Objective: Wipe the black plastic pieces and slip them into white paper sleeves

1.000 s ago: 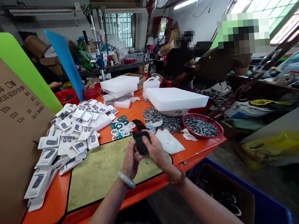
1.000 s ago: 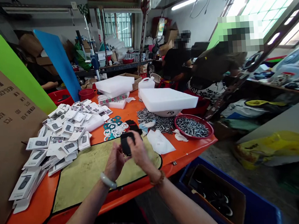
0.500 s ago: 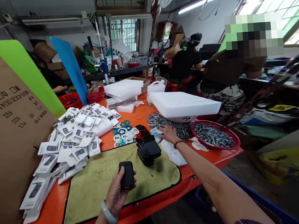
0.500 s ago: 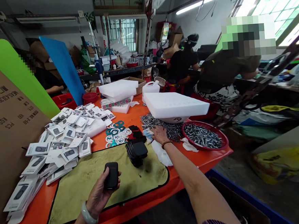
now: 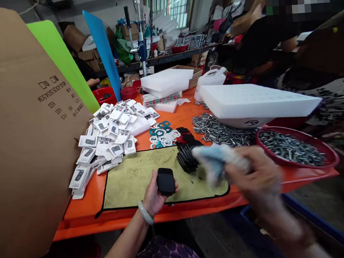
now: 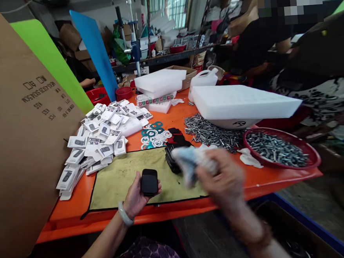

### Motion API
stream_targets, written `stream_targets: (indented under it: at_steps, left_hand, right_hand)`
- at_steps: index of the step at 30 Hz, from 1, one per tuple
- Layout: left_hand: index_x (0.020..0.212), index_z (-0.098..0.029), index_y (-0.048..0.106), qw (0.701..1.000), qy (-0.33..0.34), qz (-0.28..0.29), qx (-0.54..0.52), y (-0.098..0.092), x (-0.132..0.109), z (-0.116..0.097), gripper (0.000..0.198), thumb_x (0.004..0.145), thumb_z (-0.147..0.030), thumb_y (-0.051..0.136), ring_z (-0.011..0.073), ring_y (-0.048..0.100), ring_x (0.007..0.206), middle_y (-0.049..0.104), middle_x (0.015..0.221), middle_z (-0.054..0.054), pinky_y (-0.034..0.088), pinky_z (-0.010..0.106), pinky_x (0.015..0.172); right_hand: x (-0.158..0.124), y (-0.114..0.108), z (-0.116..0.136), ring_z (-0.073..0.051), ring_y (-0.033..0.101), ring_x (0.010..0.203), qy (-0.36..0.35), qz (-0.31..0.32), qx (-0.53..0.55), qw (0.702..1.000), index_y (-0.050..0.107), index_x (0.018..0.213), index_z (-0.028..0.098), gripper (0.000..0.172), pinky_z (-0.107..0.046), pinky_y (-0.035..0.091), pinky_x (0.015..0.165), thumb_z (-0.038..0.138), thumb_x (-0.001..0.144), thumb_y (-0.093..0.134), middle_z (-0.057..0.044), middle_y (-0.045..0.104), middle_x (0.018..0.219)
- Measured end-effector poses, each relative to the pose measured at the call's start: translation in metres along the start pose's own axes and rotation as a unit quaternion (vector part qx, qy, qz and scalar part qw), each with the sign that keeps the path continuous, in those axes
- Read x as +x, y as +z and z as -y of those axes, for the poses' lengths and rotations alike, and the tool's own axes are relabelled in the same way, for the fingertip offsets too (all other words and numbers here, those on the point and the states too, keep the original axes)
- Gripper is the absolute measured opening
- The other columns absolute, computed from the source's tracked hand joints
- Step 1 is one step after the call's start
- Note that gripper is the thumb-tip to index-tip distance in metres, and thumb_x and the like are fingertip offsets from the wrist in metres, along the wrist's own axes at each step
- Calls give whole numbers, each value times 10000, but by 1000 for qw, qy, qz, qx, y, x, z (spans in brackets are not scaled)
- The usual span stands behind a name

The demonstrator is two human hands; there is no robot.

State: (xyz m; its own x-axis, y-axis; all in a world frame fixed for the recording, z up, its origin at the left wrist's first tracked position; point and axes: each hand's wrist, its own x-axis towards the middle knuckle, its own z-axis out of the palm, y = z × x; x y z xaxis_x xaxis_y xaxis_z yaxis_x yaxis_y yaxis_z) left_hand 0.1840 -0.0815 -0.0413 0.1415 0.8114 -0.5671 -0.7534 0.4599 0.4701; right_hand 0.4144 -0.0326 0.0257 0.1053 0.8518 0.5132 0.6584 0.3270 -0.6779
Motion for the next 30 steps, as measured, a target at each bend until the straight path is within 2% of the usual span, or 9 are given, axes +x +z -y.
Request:
stream_targets:
  at_steps: [5,7,10,12,14,18,24,27,30]
  left_hand:
    - [861,-143,686,999,46,5,-27,-3,-9,15,484,845,-601,531,241,663,950,718,901,99,520,353,869]
    - [873,-160,687,997,72,-9,-22,-8,-15,20,452,832,-591,557,231,655,970,719,908,82,516,342,871]
    - [941,-169,682,994,109,-8,23,-16,-27,22,471,790,-609,605,216,657,939,717,891,61,518,321,832]
    - [981,-162,669,990,128,-2,62,-20,-34,18,534,743,-639,637,210,663,876,711,870,58,518,312,785]
    - [980,-152,655,987,138,-11,82,-27,-38,13,569,705,-650,666,197,660,788,699,832,56,510,303,730]
    - [819,-136,637,965,217,-102,102,-51,-33,7,535,649,-638,712,129,570,633,635,697,15,450,243,619]
    - [720,-142,592,880,294,-285,241,-112,-14,-4,551,768,-684,505,134,525,575,581,619,5,431,252,559]
    - [759,-138,616,777,313,-395,377,-143,-14,-35,431,851,-530,462,168,579,662,613,663,28,473,278,634]
    - [866,-150,643,748,312,-412,417,-166,-17,-68,191,813,-302,539,204,620,801,661,791,57,484,322,778]
  right_hand:
    - [-98,104,49,-289,576,1084,-134,194,113,965,641,1045,281,358,-462,449,931,185,731,498,-82,668,1097]
    - [-102,133,50,-308,529,1150,-118,207,107,965,644,1075,252,351,-501,393,987,201,764,490,-110,646,1160]
    - [-82,152,46,-284,579,944,-7,190,127,973,636,996,201,274,-471,452,874,274,833,429,-145,654,994]
    - [-68,157,43,-238,565,740,110,209,180,955,613,872,213,233,-405,484,742,363,846,437,-95,630,808]
    - [-64,161,44,-191,507,590,219,256,265,903,569,754,233,268,-339,472,608,480,816,487,-34,573,660]
    - [-95,167,59,-166,506,548,299,337,371,812,574,741,222,469,-294,458,534,675,785,461,-15,574,626]
    - [-141,156,74,-153,543,585,299,419,333,790,581,695,185,503,-267,451,569,677,780,513,-10,600,624]
    - [-131,135,67,-113,478,454,310,474,334,754,580,705,176,414,-238,392,455,585,766,576,9,580,548]
    - [-104,104,50,-123,529,472,313,411,338,786,564,835,200,270,-237,415,438,435,715,619,-13,671,700]
